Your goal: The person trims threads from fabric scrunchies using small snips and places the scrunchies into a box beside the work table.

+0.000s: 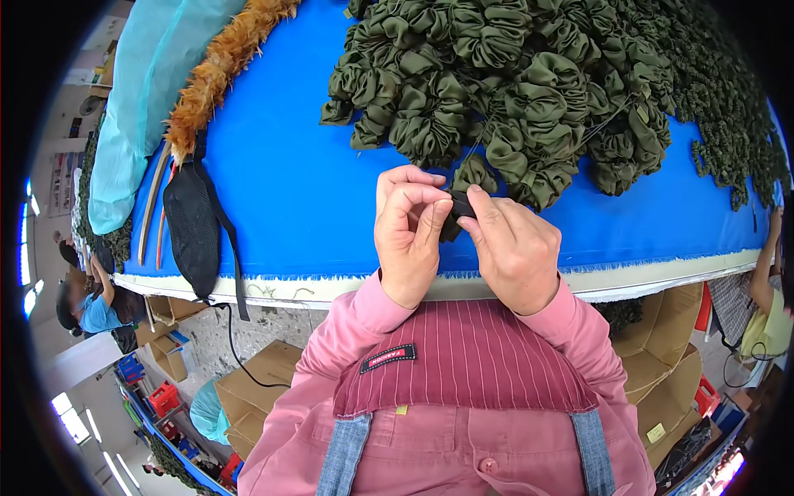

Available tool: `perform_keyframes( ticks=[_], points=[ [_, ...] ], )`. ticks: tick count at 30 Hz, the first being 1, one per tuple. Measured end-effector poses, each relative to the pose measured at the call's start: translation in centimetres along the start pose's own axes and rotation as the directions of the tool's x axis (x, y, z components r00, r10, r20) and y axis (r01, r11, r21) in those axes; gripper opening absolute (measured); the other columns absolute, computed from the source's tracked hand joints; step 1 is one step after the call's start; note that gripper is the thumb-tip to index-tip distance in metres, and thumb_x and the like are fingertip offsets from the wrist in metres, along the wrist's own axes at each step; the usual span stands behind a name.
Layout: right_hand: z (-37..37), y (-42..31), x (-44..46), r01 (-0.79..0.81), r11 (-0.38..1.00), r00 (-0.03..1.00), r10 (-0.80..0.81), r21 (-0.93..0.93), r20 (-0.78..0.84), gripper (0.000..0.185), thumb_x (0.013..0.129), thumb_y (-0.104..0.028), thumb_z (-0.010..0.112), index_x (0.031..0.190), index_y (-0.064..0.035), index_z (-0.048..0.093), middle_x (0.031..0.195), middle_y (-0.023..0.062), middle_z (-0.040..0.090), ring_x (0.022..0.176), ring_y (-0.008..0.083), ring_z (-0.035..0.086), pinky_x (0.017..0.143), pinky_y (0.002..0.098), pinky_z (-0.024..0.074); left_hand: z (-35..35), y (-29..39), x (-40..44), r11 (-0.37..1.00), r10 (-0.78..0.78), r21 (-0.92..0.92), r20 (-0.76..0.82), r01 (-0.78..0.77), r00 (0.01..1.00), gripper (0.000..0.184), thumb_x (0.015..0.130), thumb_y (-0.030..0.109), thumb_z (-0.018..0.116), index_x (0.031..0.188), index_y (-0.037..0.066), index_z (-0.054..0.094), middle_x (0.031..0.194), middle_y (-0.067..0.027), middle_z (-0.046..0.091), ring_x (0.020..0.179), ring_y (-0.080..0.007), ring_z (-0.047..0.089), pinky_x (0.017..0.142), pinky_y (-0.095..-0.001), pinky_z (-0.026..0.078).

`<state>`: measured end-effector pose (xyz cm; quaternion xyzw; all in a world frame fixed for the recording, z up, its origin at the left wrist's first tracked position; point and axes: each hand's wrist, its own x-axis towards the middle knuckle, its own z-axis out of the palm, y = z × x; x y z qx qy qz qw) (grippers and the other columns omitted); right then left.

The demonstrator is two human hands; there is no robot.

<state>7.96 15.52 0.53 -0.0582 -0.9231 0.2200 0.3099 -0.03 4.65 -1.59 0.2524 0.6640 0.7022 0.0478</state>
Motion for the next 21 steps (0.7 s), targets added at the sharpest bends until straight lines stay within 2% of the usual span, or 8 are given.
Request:
perform_keyframes(
  ticks=[7,11,13,14,16,18,19,21],
  points=[
    [0.1,0.1,-0.1,0.005,0.998,1.0,-0.004,-0.062,0.011,0.035,0.07,-0.001,0.071,0.104,0.002,0.063,0.079,0.0099,0.062,0.057,0.0193,0.055,0.05,0.0269,0.0437,0.0,-0.5,0.1,0.998,0.045,0.052,-0.038,-0.043,0.998,0.008,0.08,0.002,0.065,0.082,0.005,0.059,0.1,-0.0084,0.049,0.089,-0.0191,0.05,0.077,-0.0286,0.042],
    [0.3,0.8,-0.1,-0.096,0.995,0.995,0.096,0.005,-0.003,0.03,0.073,-0.005,0.069,0.102,-0.0009,0.062,0.07,0.0055,0.055,0.053,0.0166,0.048,0.047,0.0272,0.0397,-1.9,0.7,0.4,0.983,0.08,0.167,0.017,-0.082,0.997,0.01,0.076,0.0,0.066,0.082,0.005,0.059,0.096,-0.0071,0.051,0.087,-0.0191,0.05,0.076,-0.029,0.042],
    [0.4,1.5,0.0,-0.144,0.987,0.989,0.146,0.072,-0.024,0.03,0.074,-0.005,0.069,0.102,-0.0007,0.062,0.071,0.0061,0.056,0.053,0.017,0.049,0.048,0.0274,0.0403,-5.5,2.5,0.6,0.948,-0.039,0.315,0.022,0.03,0.999,0.01,0.074,-0.001,0.066,0.08,0.005,0.06,0.093,-0.006,0.051,0.087,-0.0193,0.05,0.076,-0.0291,0.041],
    [0.5,1.8,0.0,-0.193,0.971,0.979,0.2,0.139,-0.039,0.029,0.075,-0.005,0.069,0.102,-0.0005,0.062,0.072,0.0067,0.057,0.054,0.0175,0.05,0.049,0.0275,0.0409,-7.9,3.9,1.0,0.761,-0.053,0.646,0.138,-0.049,0.989,0.008,0.073,0.006,0.069,0.078,0.004,0.063,0.086,-0.0072,0.055,0.076,-0.0207,0.053,0.069,-0.0303,0.044],
    [0.5,2.1,-0.1,-0.28,0.92,0.95,0.307,0.275,-0.057,0.028,0.076,-0.005,0.068,0.103,-0.0001,0.062,0.073,0.0078,0.059,0.055,0.0185,0.051,0.05,0.0278,0.0422,-12.7,5.8,0.5,0.183,-0.502,0.979,0.011,0.093,0.865,0.015,0.074,0.014,0.072,0.08,0.002,0.066,0.078,-0.0095,0.059,0.065,-0.0244,0.055,0.061,-0.033,0.045],
    [0.5,2.0,-0.1,-0.292,0.908,0.947,0.319,0.301,-0.043,0.027,0.078,-0.005,0.067,0.104,0.0007,0.062,0.075,0.0076,0.06,0.056,0.0176,0.052,0.052,0.0271,0.0425,-13.1,6.3,0.2,-0.081,-0.341,0.992,-0.116,0.094,0.933,0.025,0.074,0.022,0.073,0.085,0.0,0.067,0.073,-0.0108,0.062,0.058,-0.0275,0.055,0.057,-0.0347,0.046],
    [0.5,1.8,0.0,-0.305,0.897,0.943,0.332,0.319,-0.03,0.026,0.079,-0.004,0.066,0.105,0.0015,0.062,0.077,0.0075,0.062,0.058,0.0167,0.052,0.054,0.0264,0.0428,-13.2,6.0,0.7,0.086,-0.217,0.993,-0.062,0.083,0.974,0.025,0.075,0.021,0.073,0.086,0.0,0.067,0.078,-0.0104,0.064,0.063,-0.0261,0.059,0.06,-0.0329,0.047],
    [0.3,1.6,0.1,-0.331,0.876,0.935,0.354,0.351,-0.004,0.025,0.082,-0.004,0.065,0.106,0.0031,0.061,0.081,0.0071,0.064,0.06,0.015,0.053,0.057,0.025,0.0435,-11.7,4.6,1.2,0.508,-0.143,0.85,-0.073,0.136,0.987,0.027,0.076,0.02,0.073,0.091,0.0,0.066,0.082,-0.0103,0.066,0.068,-0.0243,0.062,0.065,-0.0315,0.049]
  ],
)
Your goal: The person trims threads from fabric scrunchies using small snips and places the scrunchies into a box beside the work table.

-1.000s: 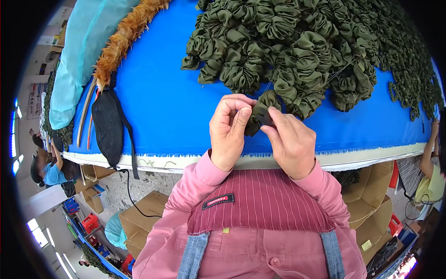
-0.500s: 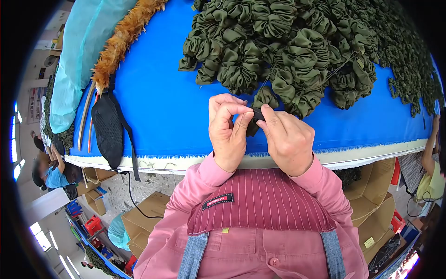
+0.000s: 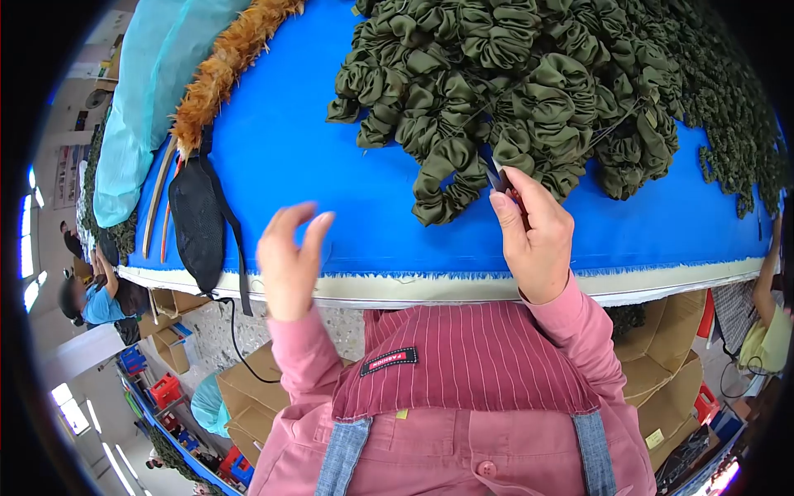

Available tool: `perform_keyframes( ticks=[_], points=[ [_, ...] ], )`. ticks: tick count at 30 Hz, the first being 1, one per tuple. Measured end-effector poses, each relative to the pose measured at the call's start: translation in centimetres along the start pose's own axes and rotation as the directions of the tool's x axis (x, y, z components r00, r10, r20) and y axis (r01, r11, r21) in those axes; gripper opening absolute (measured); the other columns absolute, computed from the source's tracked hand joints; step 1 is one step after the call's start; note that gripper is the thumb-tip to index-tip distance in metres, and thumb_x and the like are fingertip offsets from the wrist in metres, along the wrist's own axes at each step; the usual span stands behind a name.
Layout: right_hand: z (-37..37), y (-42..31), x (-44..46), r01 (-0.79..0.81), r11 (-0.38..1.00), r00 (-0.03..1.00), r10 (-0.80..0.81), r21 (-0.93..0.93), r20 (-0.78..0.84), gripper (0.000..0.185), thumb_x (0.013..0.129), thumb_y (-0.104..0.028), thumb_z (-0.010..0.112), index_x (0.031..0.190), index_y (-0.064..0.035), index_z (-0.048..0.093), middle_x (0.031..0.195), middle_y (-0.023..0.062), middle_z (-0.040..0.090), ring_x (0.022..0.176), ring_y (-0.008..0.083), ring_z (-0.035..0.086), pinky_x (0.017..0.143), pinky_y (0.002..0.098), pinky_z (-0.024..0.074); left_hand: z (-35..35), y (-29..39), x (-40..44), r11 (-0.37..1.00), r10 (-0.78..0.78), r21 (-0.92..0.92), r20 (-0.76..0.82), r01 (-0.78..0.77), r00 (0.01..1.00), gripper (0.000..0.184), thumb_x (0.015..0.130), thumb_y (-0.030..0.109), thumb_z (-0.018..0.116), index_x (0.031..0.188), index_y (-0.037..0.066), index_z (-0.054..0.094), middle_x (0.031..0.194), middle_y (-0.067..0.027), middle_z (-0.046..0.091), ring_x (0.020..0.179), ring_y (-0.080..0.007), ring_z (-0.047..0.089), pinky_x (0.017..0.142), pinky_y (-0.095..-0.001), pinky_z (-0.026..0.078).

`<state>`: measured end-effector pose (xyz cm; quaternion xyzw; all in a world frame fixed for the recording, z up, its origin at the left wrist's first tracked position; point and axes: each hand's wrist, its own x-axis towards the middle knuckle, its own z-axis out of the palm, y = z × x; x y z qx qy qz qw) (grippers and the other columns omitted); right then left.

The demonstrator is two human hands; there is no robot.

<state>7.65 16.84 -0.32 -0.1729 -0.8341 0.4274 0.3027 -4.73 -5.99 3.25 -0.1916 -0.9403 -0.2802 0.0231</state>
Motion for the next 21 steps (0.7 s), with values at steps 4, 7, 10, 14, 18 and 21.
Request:
perform_keyframes(
  ticks=[4,7,10,14,18,21],
  points=[
    [0.0,0.5,0.0,0.029,0.999,0.999,-0.029,-0.034,0.027,0.028,0.08,-0.005,0.066,0.106,0.0032,0.061,0.083,0.0106,0.065,0.059,0.0177,0.055,0.054,0.0259,0.0441,5.4,5.9,1.3,0.902,0.038,-0.432,0.087,0.004,0.996,0.036,0.075,0.018,0.073,0.104,0.001,0.061,0.085,-0.0113,0.067,0.074,-0.0226,0.064,0.069,-0.0297,0.05],
    [-0.7,0.8,0.2,0.01,0.998,1.0,-0.009,-0.057,0.02,0.028,0.079,-0.006,0.067,0.105,0.0034,0.061,0.082,0.0114,0.065,0.058,0.0179,0.055,0.053,0.026,0.0441,8.5,7.2,2.1,0.927,0.061,-0.375,0.101,-0.019,0.993,0.034,0.074,0.019,0.073,0.1,0.001,0.061,0.082,-0.0109,0.067,0.066,-0.0225,0.06,0.062,-0.0302,0.049],
    [-1.8,1.3,0.7,-0.088,0.992,0.995,0.084,-0.086,-0.047,0.026,0.079,-0.005,0.067,0.103,0.0039,0.062,0.079,0.0104,0.065,0.057,0.0157,0.054,0.052,0.0251,0.0434,7.8,6.8,1.4,0.692,0.003,-0.689,0.298,0.213,0.954,0.02,0.08,0.007,0.064,0.1,0.002,0.062,0.074,-0.0032,0.061,0.059,-0.0107,0.05,0.054,-0.0226,0.043],
    [-1.4,0.5,0.0,-0.187,0.971,0.978,0.169,0.15,0.123,0.025,0.079,-0.005,0.067,0.102,0.0043,0.063,0.073,0.0085,0.064,0.054,0.0134,0.051,0.051,0.024,0.0416,6.6,6.8,-0.3,0.602,-0.046,-0.718,0.405,0.349,0.913,0.019,0.083,0.004,0.06,0.101,0.001,0.062,0.07,0.0,0.059,0.057,-0.0054,0.047,0.051,-0.0178,0.039],
    [-0.6,0.5,-0.2,-0.269,0.928,0.952,0.215,0.258,0.219,0.023,0.079,-0.004,0.067,0.1,0.0043,0.064,0.069,0.0067,0.063,0.052,0.0118,0.048,0.049,0.0232,0.0397,6.5,6.7,-0.5,0.586,-0.047,-0.714,0.442,0.383,0.896,0.022,0.083,0.002,0.059,0.104,0.001,0.062,0.073,-0.0004,0.059,0.059,-0.0048,0.047,0.053,-0.016,0.039],
    [-0.3,0.7,-0.3,-0.319,0.904,0.937,0.256,0.284,0.236,0.022,0.079,-0.003,0.067,0.099,0.0042,0.064,0.067,0.0056,0.063,0.051,0.011,0.047,0.048,0.0228,0.0385,6.8,6.7,-0.4,0.578,-0.034,-0.71,0.471,0.401,0.882,0.024,0.084,0.001,0.058,0.107,0.0,0.062,0.077,-0.001,0.061,0.062,-0.0045,0.048,0.056,-0.0145,0.039]
  ],
)
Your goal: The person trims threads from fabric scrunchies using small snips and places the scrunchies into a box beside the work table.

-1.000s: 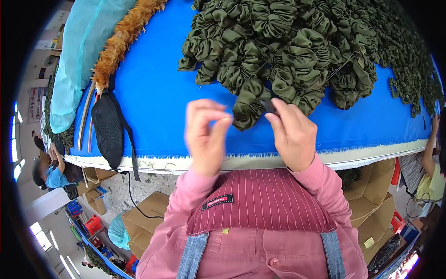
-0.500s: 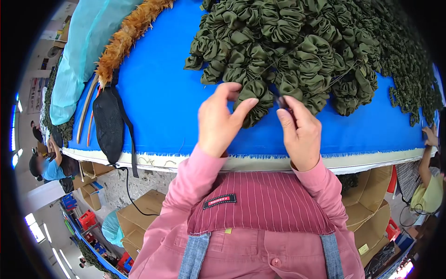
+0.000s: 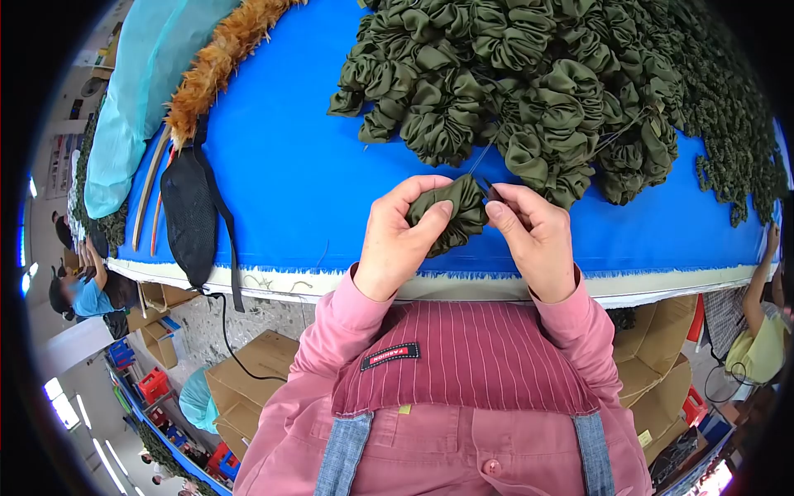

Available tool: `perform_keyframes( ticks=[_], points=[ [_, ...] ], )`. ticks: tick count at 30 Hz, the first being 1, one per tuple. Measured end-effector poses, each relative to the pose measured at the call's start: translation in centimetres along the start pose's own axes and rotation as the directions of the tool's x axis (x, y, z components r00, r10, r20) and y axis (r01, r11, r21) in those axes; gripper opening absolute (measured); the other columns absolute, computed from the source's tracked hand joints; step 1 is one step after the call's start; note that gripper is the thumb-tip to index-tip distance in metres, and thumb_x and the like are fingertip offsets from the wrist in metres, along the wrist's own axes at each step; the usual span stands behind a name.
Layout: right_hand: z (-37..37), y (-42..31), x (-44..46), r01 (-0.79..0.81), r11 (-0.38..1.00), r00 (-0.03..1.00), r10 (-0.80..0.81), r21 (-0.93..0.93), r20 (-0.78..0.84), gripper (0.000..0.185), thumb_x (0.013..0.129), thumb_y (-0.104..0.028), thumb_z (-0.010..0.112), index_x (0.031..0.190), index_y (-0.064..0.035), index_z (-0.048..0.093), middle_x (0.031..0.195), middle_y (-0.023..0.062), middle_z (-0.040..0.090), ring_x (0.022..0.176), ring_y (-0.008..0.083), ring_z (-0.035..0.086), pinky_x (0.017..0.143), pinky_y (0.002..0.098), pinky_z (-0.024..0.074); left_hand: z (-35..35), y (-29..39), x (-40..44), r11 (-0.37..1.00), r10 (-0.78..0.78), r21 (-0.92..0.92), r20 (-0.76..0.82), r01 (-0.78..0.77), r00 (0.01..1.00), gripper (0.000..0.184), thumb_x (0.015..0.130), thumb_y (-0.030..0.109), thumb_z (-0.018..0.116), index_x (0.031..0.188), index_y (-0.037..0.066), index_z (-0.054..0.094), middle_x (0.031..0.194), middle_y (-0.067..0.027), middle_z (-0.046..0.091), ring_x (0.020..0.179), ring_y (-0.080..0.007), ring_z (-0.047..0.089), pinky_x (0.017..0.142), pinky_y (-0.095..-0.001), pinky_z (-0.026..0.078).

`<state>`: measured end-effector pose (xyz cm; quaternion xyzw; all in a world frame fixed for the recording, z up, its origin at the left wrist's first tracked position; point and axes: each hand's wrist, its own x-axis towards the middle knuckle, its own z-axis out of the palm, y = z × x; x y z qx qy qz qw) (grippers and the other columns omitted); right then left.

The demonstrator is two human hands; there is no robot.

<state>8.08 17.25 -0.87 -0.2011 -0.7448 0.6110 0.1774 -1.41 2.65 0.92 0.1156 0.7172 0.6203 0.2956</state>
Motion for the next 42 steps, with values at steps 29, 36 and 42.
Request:
perform_keyframes(
  ticks=[29,36,42],
  points=[
    [-0.5,0.0,1.2,0.169,0.972,0.986,-0.164,-0.166,0.04,0.015,0.079,-0.002,0.065,0.092,0.0041,0.065,0.067,0.0054,0.062,0.05,0.0119,0.047,0.047,0.0222,0.0373,0.2,0.3,0.6,0.967,-0.105,-0.225,0.092,0.123,0.99,0.024,0.084,0.002,0.057,0.107,-0.002,0.062,0.081,-0.0047,0.062,0.067,-0.0067,0.051,0.063,-0.0169,0.043],
    [-1.6,-0.7,1.7,-0.091,0.995,0.99,0.095,-0.044,0.107,0.015,0.081,-0.004,0.065,0.093,0.0034,0.066,0.068,0.0034,0.062,0.055,0.0091,0.049,0.05,0.0207,0.0385,0.6,0.5,0.4,0.955,0.212,0.213,-0.013,-0.205,0.977,0.025,0.076,-0.001,0.062,0.1,0.004,0.066,0.073,-0.0011,0.06,0.058,-0.0082,0.047,0.053,-0.0204,0.039],
    [-2.0,-0.7,2.6,-0.061,0.997,0.972,0.069,-0.044,0.224,0.014,0.08,-0.006,0.065,0.091,0.0021,0.066,0.063,0.0026,0.06,0.051,0.0092,0.044,0.047,0.0235,0.0353,0.5,0.8,0.8,0.696,0.509,0.533,0.106,-0.481,0.854,0.024,0.071,-0.006,0.063,0.093,0.004,0.067,0.073,-0.0022,0.057,0.058,-0.0125,0.046,0.054,-0.0232,0.038]
  ],
)
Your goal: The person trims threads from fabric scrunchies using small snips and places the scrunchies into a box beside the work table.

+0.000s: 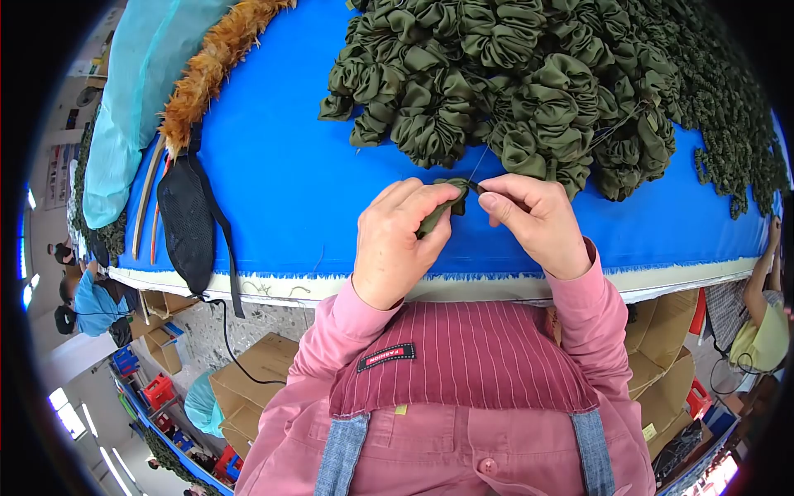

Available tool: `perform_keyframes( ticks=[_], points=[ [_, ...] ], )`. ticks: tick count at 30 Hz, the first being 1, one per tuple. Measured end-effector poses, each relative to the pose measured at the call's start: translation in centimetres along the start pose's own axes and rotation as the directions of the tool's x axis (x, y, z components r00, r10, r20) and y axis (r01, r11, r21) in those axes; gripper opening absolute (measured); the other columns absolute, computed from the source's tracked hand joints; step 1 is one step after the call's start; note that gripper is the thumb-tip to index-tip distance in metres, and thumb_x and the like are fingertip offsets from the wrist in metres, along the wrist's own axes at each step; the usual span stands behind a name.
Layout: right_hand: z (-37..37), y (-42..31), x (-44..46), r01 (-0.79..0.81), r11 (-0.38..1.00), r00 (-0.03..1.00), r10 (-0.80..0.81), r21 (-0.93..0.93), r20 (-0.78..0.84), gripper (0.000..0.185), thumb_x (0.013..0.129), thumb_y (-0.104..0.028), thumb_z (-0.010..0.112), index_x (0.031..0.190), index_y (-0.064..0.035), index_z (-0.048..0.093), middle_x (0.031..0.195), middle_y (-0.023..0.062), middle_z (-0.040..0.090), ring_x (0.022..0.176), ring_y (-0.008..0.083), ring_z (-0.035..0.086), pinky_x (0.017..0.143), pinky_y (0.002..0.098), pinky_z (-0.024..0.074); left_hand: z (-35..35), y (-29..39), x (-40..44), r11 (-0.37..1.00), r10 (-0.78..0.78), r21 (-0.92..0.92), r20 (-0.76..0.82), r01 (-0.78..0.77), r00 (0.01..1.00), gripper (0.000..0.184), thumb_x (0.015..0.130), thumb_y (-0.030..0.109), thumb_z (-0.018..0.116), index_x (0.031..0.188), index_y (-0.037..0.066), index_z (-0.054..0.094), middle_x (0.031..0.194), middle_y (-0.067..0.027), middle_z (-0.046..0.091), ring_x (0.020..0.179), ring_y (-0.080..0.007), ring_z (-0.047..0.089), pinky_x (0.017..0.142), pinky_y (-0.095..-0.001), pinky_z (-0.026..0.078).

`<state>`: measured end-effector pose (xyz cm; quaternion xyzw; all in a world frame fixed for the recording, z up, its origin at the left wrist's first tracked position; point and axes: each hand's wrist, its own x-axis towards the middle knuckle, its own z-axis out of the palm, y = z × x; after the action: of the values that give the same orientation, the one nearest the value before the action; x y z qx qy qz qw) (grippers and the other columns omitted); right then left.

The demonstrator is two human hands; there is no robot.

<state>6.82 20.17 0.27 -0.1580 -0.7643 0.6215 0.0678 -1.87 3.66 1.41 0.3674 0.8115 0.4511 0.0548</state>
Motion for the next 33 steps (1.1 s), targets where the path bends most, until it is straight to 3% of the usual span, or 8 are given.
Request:
perform_keyframes(
  ticks=[8,13,14,17,22,25,28,33],
  points=[
    [-0.1,-0.4,0.4,0.171,0.962,0.985,-0.174,-0.215,0.008,0.012,0.079,-0.005,0.066,0.089,0.0016,0.066,0.064,0.0032,0.06,0.051,0.0097,0.044,0.048,0.0236,0.0351,0.1,0.0,0.3,0.971,0.118,0.21,-0.004,-0.115,0.993,0.025,0.068,-0.007,0.064,0.089,0.005,0.066,0.073,-0.0027,0.058,0.058,-0.0158,0.046,0.055,-0.0249,0.038],
    [0.6,0.3,-0.6,0.217,0.972,0.97,-0.225,-0.09,-0.087,0.016,0.076,-0.004,0.07,0.091,0.0008,0.066,0.063,-0.0001,0.056,0.051,0.0093,0.042,0.048,0.0225,0.0339,-0.5,-0.6,-0.1,0.985,0.108,0.138,-0.017,-0.104,0.994,0.029,0.069,-0.003,0.063,0.096,0.008,0.065,0.077,-0.0011,0.059,0.06,-0.014,0.049,0.057,-0.0257,0.042],
    [0.6,0.4,-1.0,0.16,0.987,0.983,-0.158,0.021,-0.094,0.018,0.075,-0.004,0.071,0.092,0.0004,0.066,0.064,-0.0007,0.056,0.053,0.0091,0.042,0.049,0.0219,0.0341,-1.0,-0.4,-0.4,0.99,-0.042,-0.134,-0.022,0.039,0.999,0.03,0.071,-0.003,0.063,0.098,0.007,0.064,0.079,-0.0017,0.06,0.063,-0.0135,0.05,0.059,-0.0253,0.043],
    [0.7,0.4,-2.7,-0.02,0.939,0.997,0.047,0.344,-0.069,0.025,0.071,-0.002,0.074,0.095,-0.0008,0.065,0.069,-0.0025,0.054,0.058,0.0088,0.044,0.054,0.0202,0.0349,-2.2,0.4,-1.2,0.484,-0.402,-0.783,0.198,0.391,0.894,0.032,0.076,-0.004,0.06,0.107,0.004,0.06,0.086,-0.0035,0.062,0.069,-0.012,0.054,0.064,-0.0241,0.046],
    [3.1,-0.9,-3.0,-0.036,0.776,0.992,-0.046,0.629,0.113,0.038,0.069,-0.002,0.076,0.105,-0.0021,0.062,0.078,-0.0031,0.053,0.065,0.0084,0.044,0.061,0.0187,0.0345,-1.1,1.5,-1.3,0.329,-0.412,-0.897,0.144,0.294,0.9,0.032,0.084,-0.001,0.056,0.116,0.0,0.054,0.095,-0.007,0.063,0.084,-0.0148,0.057,0.077,-0.0263,0.047],
    [3.4,-1.3,-3.1,0.109,0.768,0.993,-0.112,0.631,-0.035,0.044,0.071,0.001,0.074,0.112,-0.0027,0.059,0.092,0.0018,0.059,0.07,0.0081,0.042,0.066,0.0188,0.0353,0.5,2.2,-1.4,0.199,-0.412,-0.94,0.177,0.278,0.894,0.031,0.087,0.002,0.055,0.117,0.001,0.053,0.097,-0.0075,0.062,0.088,-0.0154,0.057,0.082,-0.0283,0.046],
    [3.8,-2.1,-2.8,0.164,0.597,0.986,-0.078,0.786,-0.146,0.044,0.073,0.005,0.07,0.114,-0.0034,0.056,0.101,0.0061,0.064,0.062,0.0069,0.039,0.056,0.0182,0.0346,1.5,2.2,-1.7,0.066,-0.4,-0.962,0.217,0.265,0.89,0.03,0.09,0.005,0.054,0.119,0.001,0.052,0.099,-0.008,0.062,0.091,-0.016,0.056,0.088,-0.0304,0.045],
    [3.5,-2.0,-3.2,-0.132,0.291,0.984,0.155,0.948,0.09,0.039,0.075,0.008,0.065,0.112,-0.0031,0.054,0.105,0.011,0.064,0.052,0.005,0.036,0.042,0.0164,0.025,2.2,1.4,-2.4,0.0,-0.371,-0.977,0.197,0.212,0.908,0.034,0.095,0.022,0.053,0.124,0.005,0.048,0.09,-0.002,0.062,0.091,-0.0141,0.054,0.095,-0.0349,0.04]
  ],
)
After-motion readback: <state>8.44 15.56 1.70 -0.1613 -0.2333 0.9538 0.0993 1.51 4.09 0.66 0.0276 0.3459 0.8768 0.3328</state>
